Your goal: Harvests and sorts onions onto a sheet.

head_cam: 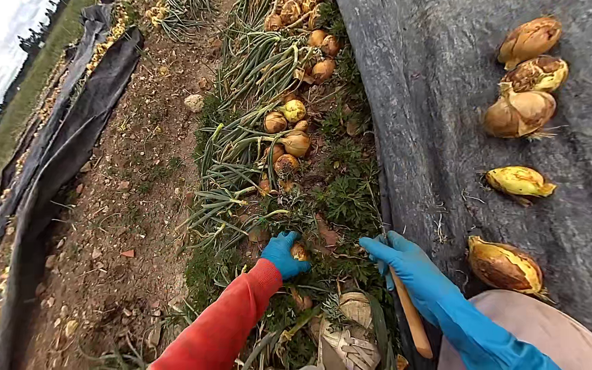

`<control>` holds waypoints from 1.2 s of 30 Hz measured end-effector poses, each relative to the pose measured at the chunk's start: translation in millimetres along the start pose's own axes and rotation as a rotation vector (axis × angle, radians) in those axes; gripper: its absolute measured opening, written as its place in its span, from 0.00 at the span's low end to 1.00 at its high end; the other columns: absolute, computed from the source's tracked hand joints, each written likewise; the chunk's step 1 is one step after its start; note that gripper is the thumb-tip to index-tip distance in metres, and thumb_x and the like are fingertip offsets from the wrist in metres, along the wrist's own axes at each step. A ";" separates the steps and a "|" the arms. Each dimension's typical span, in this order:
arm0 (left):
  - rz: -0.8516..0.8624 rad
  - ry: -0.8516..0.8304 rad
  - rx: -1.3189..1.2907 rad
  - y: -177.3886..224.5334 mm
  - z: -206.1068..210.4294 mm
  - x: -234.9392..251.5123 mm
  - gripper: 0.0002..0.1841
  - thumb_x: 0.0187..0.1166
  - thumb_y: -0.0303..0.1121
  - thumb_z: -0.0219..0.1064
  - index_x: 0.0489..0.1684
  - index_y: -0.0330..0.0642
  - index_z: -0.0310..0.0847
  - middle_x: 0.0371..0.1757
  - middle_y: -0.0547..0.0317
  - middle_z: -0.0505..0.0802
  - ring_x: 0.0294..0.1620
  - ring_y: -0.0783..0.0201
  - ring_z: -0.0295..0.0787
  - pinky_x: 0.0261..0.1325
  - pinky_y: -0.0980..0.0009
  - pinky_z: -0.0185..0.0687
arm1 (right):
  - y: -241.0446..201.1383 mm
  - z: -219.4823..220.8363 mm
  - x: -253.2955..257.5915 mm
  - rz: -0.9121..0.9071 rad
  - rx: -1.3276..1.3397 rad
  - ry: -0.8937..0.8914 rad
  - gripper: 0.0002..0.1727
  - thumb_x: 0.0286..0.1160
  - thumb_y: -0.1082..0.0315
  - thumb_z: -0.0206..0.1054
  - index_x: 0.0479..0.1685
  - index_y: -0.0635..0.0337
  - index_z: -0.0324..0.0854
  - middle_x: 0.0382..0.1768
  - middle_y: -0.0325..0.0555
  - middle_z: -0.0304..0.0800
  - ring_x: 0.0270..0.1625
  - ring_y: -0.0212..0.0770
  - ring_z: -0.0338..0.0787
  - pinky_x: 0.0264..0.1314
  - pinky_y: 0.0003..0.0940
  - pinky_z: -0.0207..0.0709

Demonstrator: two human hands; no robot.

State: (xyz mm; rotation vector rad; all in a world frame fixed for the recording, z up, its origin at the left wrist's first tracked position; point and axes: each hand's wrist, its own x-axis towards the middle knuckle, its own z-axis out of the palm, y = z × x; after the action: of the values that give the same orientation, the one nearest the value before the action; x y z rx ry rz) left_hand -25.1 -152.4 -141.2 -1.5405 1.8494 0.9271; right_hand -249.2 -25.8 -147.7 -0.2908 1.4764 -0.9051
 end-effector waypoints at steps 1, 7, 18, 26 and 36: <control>0.031 -0.045 0.026 3.2 -3.2 -6.4 0.41 0.63 0.49 0.85 0.79 0.47 0.76 0.79 0.41 0.79 0.76 0.44 0.80 0.79 0.42 0.73 | 0.1 1.9 1.3 -0.015 -0.055 -0.008 0.15 0.80 0.57 0.72 0.48 0.59 0.78 0.24 0.43 0.77 0.17 0.35 0.74 0.18 0.28 0.71; 0.050 -0.315 0.486 41.8 -2.7 -38.4 0.55 0.63 0.47 0.85 0.94 0.47 0.52 0.79 0.35 0.80 0.77 0.33 0.79 0.74 0.31 0.72 | 4.8 4.4 4.7 -0.050 -0.165 -0.080 0.19 0.83 0.55 0.69 0.59 0.60 0.77 0.25 0.45 0.82 0.22 0.39 0.83 0.27 0.33 0.80; 0.391 -0.149 -0.943 42.5 -7.4 -90.1 0.29 0.60 0.52 0.79 0.53 0.39 0.83 0.45 0.71 0.95 0.48 0.80 0.91 0.56 0.75 0.88 | 2.6 2.4 -14.2 -0.163 -0.122 -0.392 0.45 0.42 0.18 0.71 0.47 0.48 0.76 0.23 0.25 0.74 0.17 0.23 0.72 0.18 0.22 0.70; -0.065 0.180 0.140 68.7 -50.1 -67.8 0.53 0.53 0.72 0.80 0.77 0.43 0.78 0.62 0.42 0.93 0.68 0.42 0.88 0.71 0.39 0.78 | 24.4 1.0 -12.1 -0.483 -0.117 -0.170 0.31 0.79 0.28 0.48 0.22 0.42 0.72 0.13 0.22 0.63 0.14 0.22 0.64 0.17 0.24 0.62; 0.372 0.039 0.058 103.3 -16.9 -111.0 0.22 0.95 0.41 0.49 0.53 0.33 0.86 0.42 0.41 0.93 0.49 0.44 0.92 0.56 0.42 0.80 | 9.7 1.4 -21.9 -0.047 0.102 -0.363 0.35 0.81 0.27 0.44 0.22 0.48 0.73 0.11 0.30 0.69 0.09 0.27 0.67 0.10 0.22 0.65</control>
State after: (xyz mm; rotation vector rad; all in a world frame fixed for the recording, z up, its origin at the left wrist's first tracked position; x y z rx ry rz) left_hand -105.4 -88.7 -28.2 -1.2081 2.2167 0.9983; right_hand -241.3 -5.3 -138.2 -0.3935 1.0901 -0.9084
